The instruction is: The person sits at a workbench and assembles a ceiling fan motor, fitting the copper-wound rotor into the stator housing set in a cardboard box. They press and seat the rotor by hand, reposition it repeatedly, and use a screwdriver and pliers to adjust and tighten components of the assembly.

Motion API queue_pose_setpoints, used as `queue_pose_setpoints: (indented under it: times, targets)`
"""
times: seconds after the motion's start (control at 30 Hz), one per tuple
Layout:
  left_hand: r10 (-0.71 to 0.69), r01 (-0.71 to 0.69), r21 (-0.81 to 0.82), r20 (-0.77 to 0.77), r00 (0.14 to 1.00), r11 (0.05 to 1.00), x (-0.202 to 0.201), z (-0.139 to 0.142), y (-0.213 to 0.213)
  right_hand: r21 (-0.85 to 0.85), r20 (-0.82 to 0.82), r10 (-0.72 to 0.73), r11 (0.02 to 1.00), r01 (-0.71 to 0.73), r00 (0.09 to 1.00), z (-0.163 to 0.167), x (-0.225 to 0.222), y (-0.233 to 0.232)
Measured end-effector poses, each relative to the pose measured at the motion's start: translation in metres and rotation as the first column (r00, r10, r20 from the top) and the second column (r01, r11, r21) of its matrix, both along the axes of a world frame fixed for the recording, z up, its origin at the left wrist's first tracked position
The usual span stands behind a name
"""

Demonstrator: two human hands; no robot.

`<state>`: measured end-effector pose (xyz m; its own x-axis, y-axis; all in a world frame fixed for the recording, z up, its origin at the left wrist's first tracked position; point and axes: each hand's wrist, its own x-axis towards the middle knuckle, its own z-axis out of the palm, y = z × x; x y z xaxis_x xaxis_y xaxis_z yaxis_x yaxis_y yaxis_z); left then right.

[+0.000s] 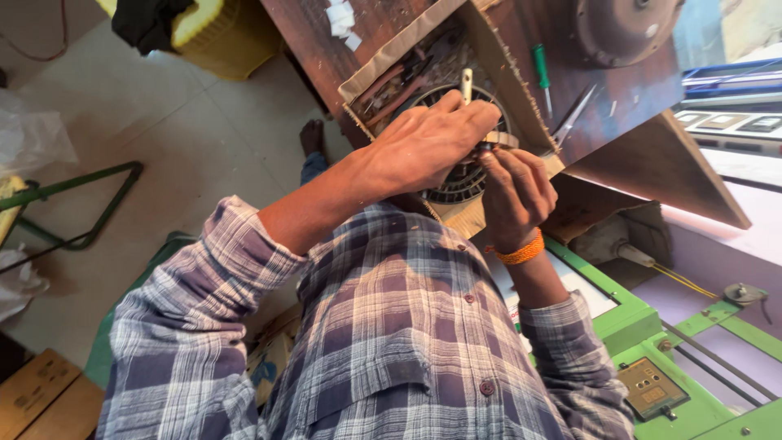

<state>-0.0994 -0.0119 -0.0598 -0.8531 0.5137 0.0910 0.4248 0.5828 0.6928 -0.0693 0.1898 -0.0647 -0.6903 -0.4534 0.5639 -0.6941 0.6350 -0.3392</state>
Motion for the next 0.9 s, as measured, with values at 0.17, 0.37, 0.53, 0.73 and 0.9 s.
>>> queue_pose_setpoints:
  times: [0.17, 0.37, 0.53, 0.73, 0.9]
  targets:
    - [-0.045, 0.038, 0.076, 0.085, 0.995, 0.996, -0.004, 0.003, -0.003, 0.067, -0.037, -0.102, 0.992, 0.105, 0.994, -0.002, -0.001, 0.004]
    - [0.29, -0.309, 0.19, 0.123, 0.949, 0.932, 0.027, 0.011, 0.005, -0.453, 0.303, -0.044, 0.872, 0.185, 0.952, -0.023, -0.008, 0.003]
    - [0.467, -0.464, 0.4, 0.097, 0.879, 0.79, 0.051, -0.008, 0.023, -0.669, 0.629, 0.384, 0.71, 0.219, 0.676, -0.035, -0.008, 0.01]
    - [0.401, -0.304, 0.518, -0.083, 0.913, 0.799, 0.067, -0.038, 0.017, -0.638, 0.73, 0.475, 0.732, 0.24, 0.491, -0.02, 0.008, 0.025]
    - [0.389, -0.253, 0.557, -0.138, 0.911, 0.791, 0.072, -0.049, 0.014, -0.445, 0.694, 0.256, 0.887, 0.121, 0.673, -0.005, 0.02, 0.018]
